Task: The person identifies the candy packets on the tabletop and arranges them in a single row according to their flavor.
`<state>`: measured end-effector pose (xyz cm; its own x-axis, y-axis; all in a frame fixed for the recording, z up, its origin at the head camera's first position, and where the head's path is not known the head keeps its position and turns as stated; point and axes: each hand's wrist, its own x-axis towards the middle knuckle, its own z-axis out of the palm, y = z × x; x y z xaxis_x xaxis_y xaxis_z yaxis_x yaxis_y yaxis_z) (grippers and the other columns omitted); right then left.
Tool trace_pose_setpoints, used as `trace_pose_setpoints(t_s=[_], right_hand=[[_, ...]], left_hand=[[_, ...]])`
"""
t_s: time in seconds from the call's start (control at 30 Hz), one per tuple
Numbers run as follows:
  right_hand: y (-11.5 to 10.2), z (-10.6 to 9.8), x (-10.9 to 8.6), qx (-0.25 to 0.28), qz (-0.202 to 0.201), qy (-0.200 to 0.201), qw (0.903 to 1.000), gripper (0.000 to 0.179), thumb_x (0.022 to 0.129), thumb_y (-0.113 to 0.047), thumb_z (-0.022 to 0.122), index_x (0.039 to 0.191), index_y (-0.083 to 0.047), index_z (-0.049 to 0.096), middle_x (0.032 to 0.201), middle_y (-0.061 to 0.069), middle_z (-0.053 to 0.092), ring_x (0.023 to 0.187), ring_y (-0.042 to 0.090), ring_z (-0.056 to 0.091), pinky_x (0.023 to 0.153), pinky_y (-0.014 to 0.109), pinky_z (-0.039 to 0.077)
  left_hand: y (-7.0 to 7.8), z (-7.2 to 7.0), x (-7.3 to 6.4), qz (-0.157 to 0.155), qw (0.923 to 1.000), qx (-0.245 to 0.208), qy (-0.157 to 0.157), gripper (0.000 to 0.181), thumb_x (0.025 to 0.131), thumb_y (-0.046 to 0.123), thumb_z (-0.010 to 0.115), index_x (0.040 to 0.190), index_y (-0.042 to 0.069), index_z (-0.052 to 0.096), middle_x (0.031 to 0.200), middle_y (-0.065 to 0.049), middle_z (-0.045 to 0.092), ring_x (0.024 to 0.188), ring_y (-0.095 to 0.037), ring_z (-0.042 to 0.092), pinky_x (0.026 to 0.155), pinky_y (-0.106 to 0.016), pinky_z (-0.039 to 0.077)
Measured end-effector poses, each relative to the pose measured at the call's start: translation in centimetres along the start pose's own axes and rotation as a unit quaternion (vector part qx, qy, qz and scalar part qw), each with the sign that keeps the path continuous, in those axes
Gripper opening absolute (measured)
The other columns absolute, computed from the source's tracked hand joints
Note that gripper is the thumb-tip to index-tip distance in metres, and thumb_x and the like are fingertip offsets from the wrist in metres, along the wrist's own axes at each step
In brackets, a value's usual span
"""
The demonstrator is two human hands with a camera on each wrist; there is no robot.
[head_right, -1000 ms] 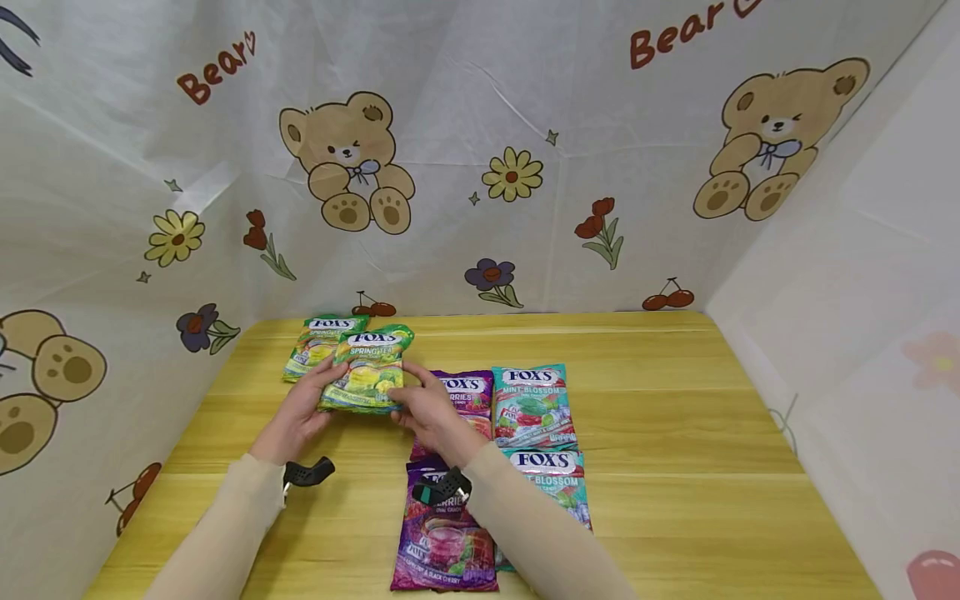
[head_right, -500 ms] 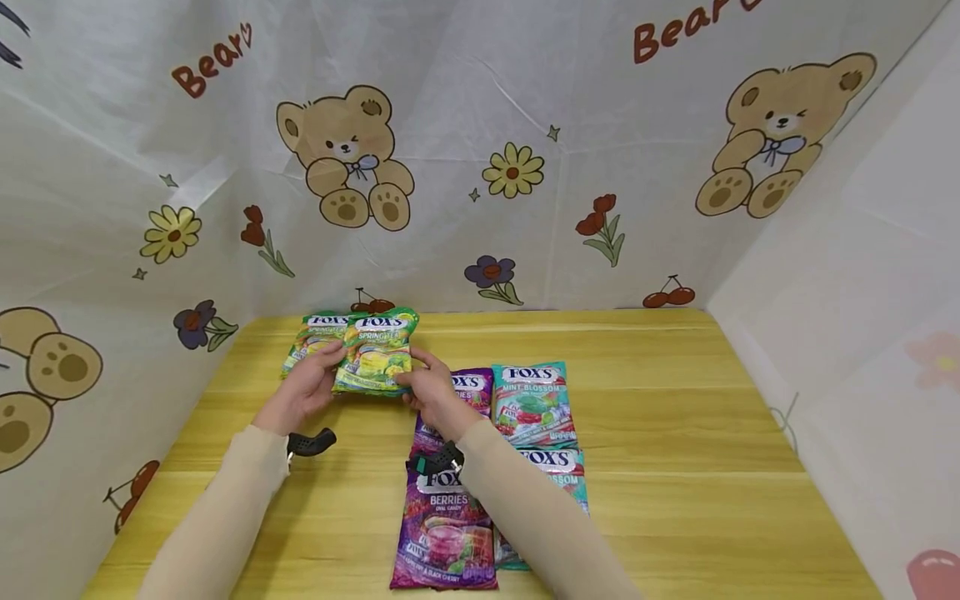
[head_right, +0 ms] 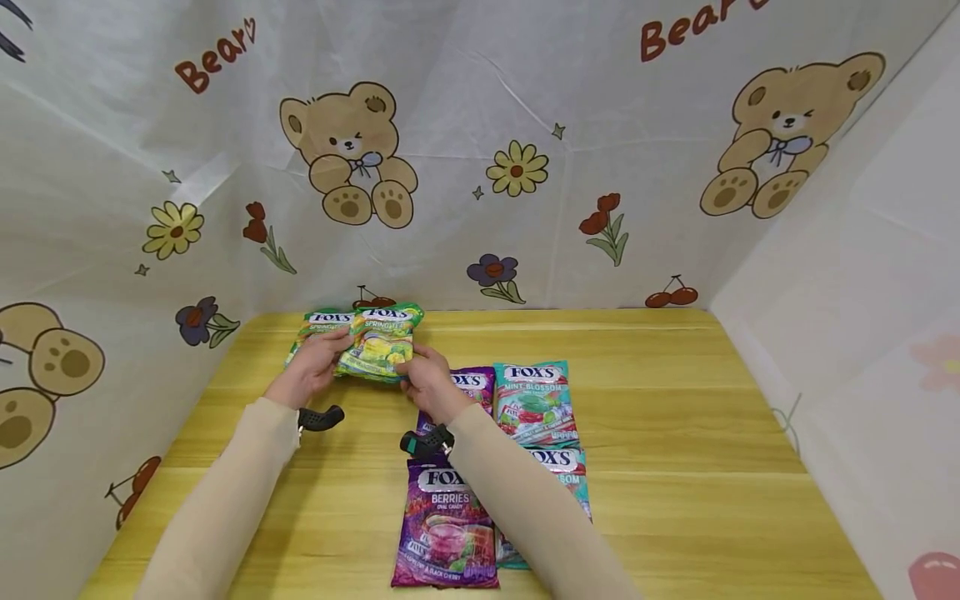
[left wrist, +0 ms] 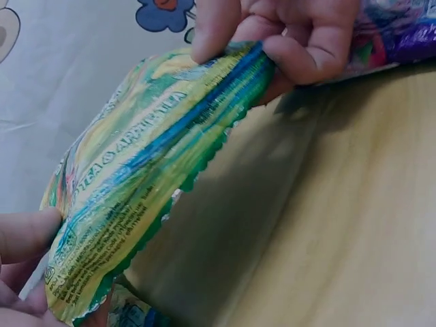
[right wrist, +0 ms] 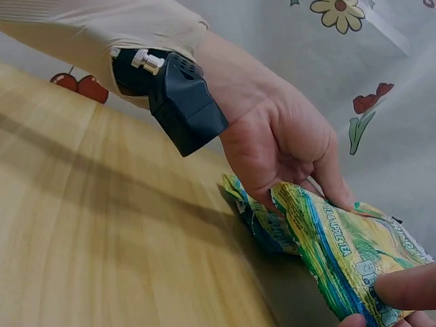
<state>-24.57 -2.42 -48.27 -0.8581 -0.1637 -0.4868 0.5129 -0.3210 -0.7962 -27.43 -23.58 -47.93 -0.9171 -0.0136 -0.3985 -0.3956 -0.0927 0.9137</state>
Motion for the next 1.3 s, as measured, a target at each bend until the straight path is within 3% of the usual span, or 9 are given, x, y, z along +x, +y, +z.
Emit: trace_pose_setpoints(t_s=[0.1, 0.13, 0.23, 0.33, 0.6, 0.97, 1.1, 1.27, 1.3], right_hand=[[-0.4, 0.4, 0.3, -0.015, -0.010, 0.014, 0.9997, 0.061, 0.095, 0.005, 0.064, 0.152, -0.011, 0.050, 0.133, 0.015, 0.063, 0.073, 0.016, 0.051, 0.062, 0.024, 0.044], [-0.5, 0.5, 0.4, -0.024, -0.014, 0.021, 0.9994, 0.060, 0.095, 0.005, 0.065, 0.151, -0.011, 0.051, 0.131, 0.015, 0.063, 0.073, 0.016, 0.051, 0.062, 0.024, 0.044], [-0.6, 0.8, 0.8, -0.044, -0.021, 0.048, 0.9977, 0.056, 0.094, 0.004, 0.068, 0.146, -0.011, 0.056, 0.127, 0.015, 0.064, 0.071, 0.016, 0.052, 0.065, 0.026, 0.047], [-0.6, 1.0, 1.2, -0.059, -0.032, 0.074, 0.9950, 0.051, 0.092, 0.004, 0.070, 0.141, -0.009, 0.061, 0.124, 0.014, 0.065, 0.071, 0.016, 0.053, 0.067, 0.028, 0.050], [-0.4, 1.3, 1.8, -0.066, -0.046, 0.083, 0.9933, 0.053, 0.091, 0.011, 0.066, 0.141, -0.001, 0.059, 0.130, 0.020, 0.064, 0.071, 0.017, 0.054, 0.071, 0.029, 0.053], [-0.4, 0.8, 2.6, -0.071, -0.040, 0.073, 0.9939, 0.053, 0.091, 0.013, 0.061, 0.143, 0.004, 0.056, 0.138, 0.022, 0.061, 0.099, 0.020, 0.062, 0.094, 0.035, 0.059], [-0.7, 0.6, 2.5, -0.070, -0.024, 0.050, 0.9959, 0.058, 0.093, 0.011, 0.060, 0.149, 0.004, 0.049, 0.147, 0.022, 0.054, 0.114, 0.025, 0.060, 0.098, 0.035, 0.057], [-1.4, 0.3, 2.2, -0.056, 0.005, 0.022, 0.9982, 0.062, 0.096, 0.011, 0.056, 0.155, 0.003, 0.039, 0.157, 0.022, 0.041, 0.132, 0.031, 0.049, 0.109, 0.044, 0.051], [-1.5, 0.2, 2.2, -0.053, 0.010, 0.019, 0.9984, 0.062, 0.096, 0.011, 0.055, 0.156, 0.003, 0.038, 0.158, 0.022, 0.040, 0.136, 0.032, 0.047, 0.111, 0.046, 0.050]], left_hand=[[0.4, 0.0, 0.4, -0.002, 0.9996, 0.016, 0.021, 0.055, 0.107, 0.013, 0.055, 0.160, 0.012, 0.037, 0.173, -0.005, 0.019, 0.158, -0.020, 0.018, 0.131, -0.039, 0.016], [0.5, 0.1, 0.6, -0.003, 0.9991, 0.023, 0.035, 0.054, 0.106, 0.013, 0.057, 0.158, 0.013, 0.041, 0.171, -0.005, 0.025, 0.150, -0.019, 0.036, 0.128, -0.036, 0.026], [0.7, 0.1, 1.0, -0.013, 0.9962, 0.056, 0.066, 0.051, 0.105, 0.016, 0.060, 0.154, 0.019, 0.049, 0.167, -0.003, 0.036, 0.122, -0.012, 0.056, 0.107, -0.028, 0.046], [0.6, 0.1, 1.3, -0.013, 0.9926, 0.085, 0.087, 0.046, 0.105, 0.014, 0.059, 0.151, 0.019, 0.054, 0.163, -0.005, 0.043, 0.082, -0.005, 0.047, 0.074, -0.022, 0.044], [0.3, 0.1, 1.8, -0.003, 0.9920, 0.090, 0.089, 0.043, 0.106, 0.007, 0.052, 0.149, 0.011, 0.056, 0.161, -0.012, 0.044, 0.045, -0.005, 0.026, 0.046, -0.019, 0.028], [0.4, 1.0, 2.4, 0.007, 0.9821, 0.128, 0.138, 0.038, 0.104, 0.010, 0.056, 0.142, 0.010, 0.064, 0.153, -0.014, 0.053, 0.047, -0.007, 0.031, 0.044, -0.022, 0.028], [0.8, 1.3, 2.2, 0.010, 0.9774, 0.147, 0.152, 0.039, 0.104, 0.009, 0.055, 0.142, 0.011, 0.063, 0.157, -0.012, 0.050, 0.067, -0.006, 0.040, 0.047, -0.021, 0.031], [1.2, 1.3, 1.8, 0.005, 0.9861, 0.105, 0.129, 0.045, 0.105, -0.001, 0.046, 0.148, 0.007, 0.056, 0.157, -0.012, 0.051, 0.106, -0.016, 0.060, 0.048, -0.022, 0.028], [1.3, 1.3, 1.6, 0.002, 0.9881, 0.093, 0.122, 0.046, 0.105, -0.002, 0.044, 0.149, 0.007, 0.054, 0.157, -0.012, 0.051, 0.118, -0.019, 0.061, 0.051, -0.018, 0.036]])
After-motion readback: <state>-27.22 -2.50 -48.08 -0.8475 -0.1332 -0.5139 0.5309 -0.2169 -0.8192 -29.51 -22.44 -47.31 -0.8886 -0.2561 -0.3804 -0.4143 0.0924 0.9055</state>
